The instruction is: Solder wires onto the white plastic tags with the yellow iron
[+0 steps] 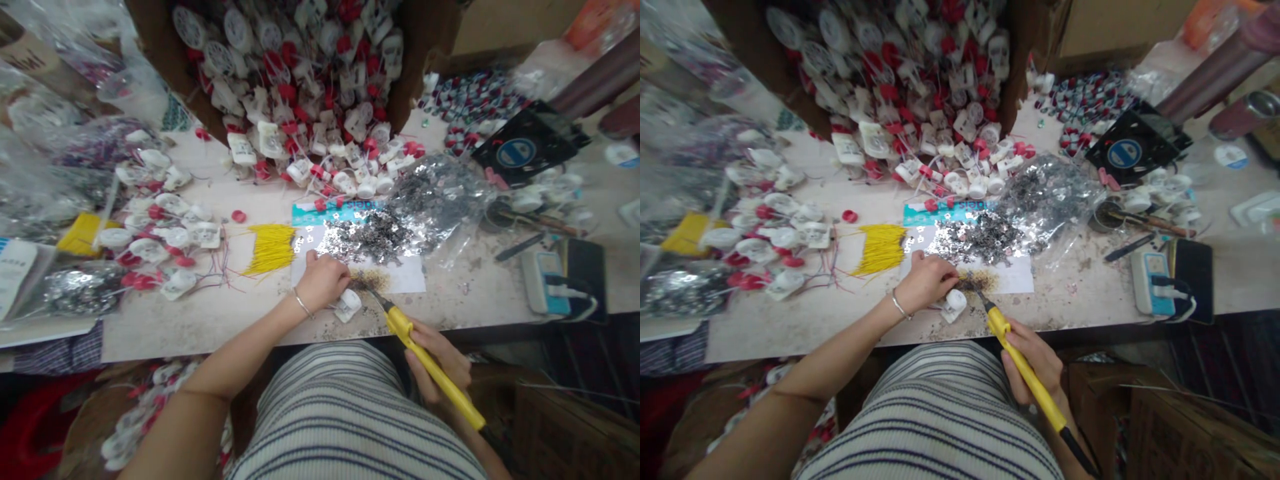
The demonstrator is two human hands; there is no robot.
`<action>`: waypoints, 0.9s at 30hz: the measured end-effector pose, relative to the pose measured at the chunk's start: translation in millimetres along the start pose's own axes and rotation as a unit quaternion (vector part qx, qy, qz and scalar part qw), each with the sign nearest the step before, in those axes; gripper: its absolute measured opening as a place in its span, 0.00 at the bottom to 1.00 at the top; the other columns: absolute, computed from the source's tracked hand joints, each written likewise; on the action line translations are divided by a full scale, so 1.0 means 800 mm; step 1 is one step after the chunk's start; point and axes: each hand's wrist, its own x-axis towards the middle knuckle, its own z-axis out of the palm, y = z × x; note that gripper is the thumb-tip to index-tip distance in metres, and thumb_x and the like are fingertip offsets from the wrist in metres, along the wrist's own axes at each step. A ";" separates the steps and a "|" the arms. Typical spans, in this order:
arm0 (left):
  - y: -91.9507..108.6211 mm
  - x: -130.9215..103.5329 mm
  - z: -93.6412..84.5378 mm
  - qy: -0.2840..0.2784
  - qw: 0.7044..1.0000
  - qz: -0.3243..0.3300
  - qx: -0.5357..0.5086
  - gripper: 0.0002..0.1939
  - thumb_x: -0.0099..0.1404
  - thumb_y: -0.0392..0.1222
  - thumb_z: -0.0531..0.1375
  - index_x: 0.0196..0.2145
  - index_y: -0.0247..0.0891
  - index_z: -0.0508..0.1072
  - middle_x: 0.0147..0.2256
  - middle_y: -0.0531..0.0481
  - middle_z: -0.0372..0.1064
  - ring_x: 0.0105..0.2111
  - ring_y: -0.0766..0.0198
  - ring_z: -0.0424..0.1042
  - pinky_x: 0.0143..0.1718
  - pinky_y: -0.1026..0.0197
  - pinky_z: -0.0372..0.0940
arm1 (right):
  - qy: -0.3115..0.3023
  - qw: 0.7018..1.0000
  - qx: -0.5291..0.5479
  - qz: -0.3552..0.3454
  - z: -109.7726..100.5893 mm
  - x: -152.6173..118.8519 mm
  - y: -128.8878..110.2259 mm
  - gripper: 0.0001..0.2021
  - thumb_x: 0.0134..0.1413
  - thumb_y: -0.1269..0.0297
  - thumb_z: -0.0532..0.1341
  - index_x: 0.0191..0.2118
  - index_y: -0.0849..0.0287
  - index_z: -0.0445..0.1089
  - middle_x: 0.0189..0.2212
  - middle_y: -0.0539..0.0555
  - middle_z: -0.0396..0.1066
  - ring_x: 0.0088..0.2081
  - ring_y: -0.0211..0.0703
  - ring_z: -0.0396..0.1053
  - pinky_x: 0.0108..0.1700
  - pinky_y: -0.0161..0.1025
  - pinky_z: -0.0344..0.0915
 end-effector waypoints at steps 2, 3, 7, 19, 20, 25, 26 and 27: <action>0.003 0.000 -0.002 0.000 1.000 -0.007 0.006 0.11 0.61 0.37 0.55 0.25 0.39 0.75 0.26 0.49 0.74 0.35 0.56 0.69 0.43 0.47 0.50 | -0.021 1.000 -0.009 -0.009 0.002 0.002 0.002 0.24 0.45 0.78 0.60 0.51 0.60 0.67 0.49 0.58 0.71 0.46 0.49 0.73 0.45 0.45 0.75; 0.004 -0.001 -0.002 -0.001 1.000 -0.009 0.008 0.11 0.61 0.37 0.55 0.25 0.39 0.75 0.27 0.49 0.74 0.35 0.55 0.69 0.43 0.47 0.50 | -0.028 0.999 -0.009 -0.015 0.004 0.004 0.004 0.24 0.46 0.78 0.60 0.52 0.60 0.66 0.49 0.58 0.71 0.47 0.49 0.73 0.45 0.45 0.75; 0.009 -0.002 -0.004 -0.005 1.000 -0.016 0.017 0.11 0.60 0.35 0.54 0.24 0.38 0.74 0.26 0.48 0.73 0.34 0.55 0.69 0.42 0.47 0.50 | -0.050 0.997 -0.016 -0.053 0.007 0.010 0.009 0.24 0.48 0.77 0.59 0.54 0.58 0.65 0.49 0.58 0.71 0.46 0.49 0.73 0.43 0.44 0.76; 0.012 0.000 -0.006 -0.017 0.999 -0.023 0.017 0.12 0.59 0.34 0.53 0.22 0.37 0.74 0.25 0.47 0.73 0.32 0.55 0.70 0.42 0.47 0.51 | -0.039 0.997 -0.036 -0.063 0.005 0.005 0.008 0.24 0.48 0.76 0.60 0.53 0.59 0.66 0.48 0.60 0.71 0.45 0.51 0.74 0.41 0.45 0.77; 0.013 0.000 -0.006 -0.017 0.999 -0.023 0.019 0.12 0.59 0.34 0.53 0.22 0.37 0.74 0.25 0.47 0.73 0.32 0.55 0.70 0.42 0.47 0.51 | -0.050 0.996 -0.035 -0.068 0.005 0.006 0.009 0.24 0.48 0.77 0.60 0.53 0.60 0.66 0.48 0.60 0.71 0.46 0.51 0.73 0.42 0.44 0.77; 0.014 0.001 -0.006 -0.016 0.999 -0.014 0.029 0.12 0.59 0.34 0.53 0.22 0.37 0.74 0.25 0.46 0.73 0.32 0.54 0.70 0.42 0.47 0.51 | -0.069 0.992 -0.058 -0.092 0.007 0.010 0.009 0.26 0.47 0.78 0.60 0.54 0.60 0.65 0.48 0.61 0.71 0.47 0.49 0.73 0.43 0.43 0.76; 0.014 0.002 -0.006 -0.016 0.999 -0.014 0.029 0.12 0.58 0.34 0.53 0.22 0.37 0.74 0.25 0.46 0.73 0.32 0.54 0.71 0.42 0.47 0.51 | -0.072 0.991 -0.063 -0.090 0.008 0.011 0.008 0.25 0.48 0.77 0.60 0.54 0.60 0.65 0.48 0.61 0.71 0.46 0.48 0.73 0.43 0.42 0.76; 0.014 0.002 -0.005 -0.016 0.999 -0.015 0.029 0.12 0.58 0.34 0.53 0.22 0.37 0.74 0.25 0.46 0.73 0.32 0.54 0.71 0.42 0.47 0.51 | -0.071 0.991 -0.067 -0.087 0.009 0.012 0.006 0.25 0.48 0.77 0.59 0.54 0.59 0.65 0.48 0.61 0.71 0.46 0.48 0.73 0.43 0.42 0.76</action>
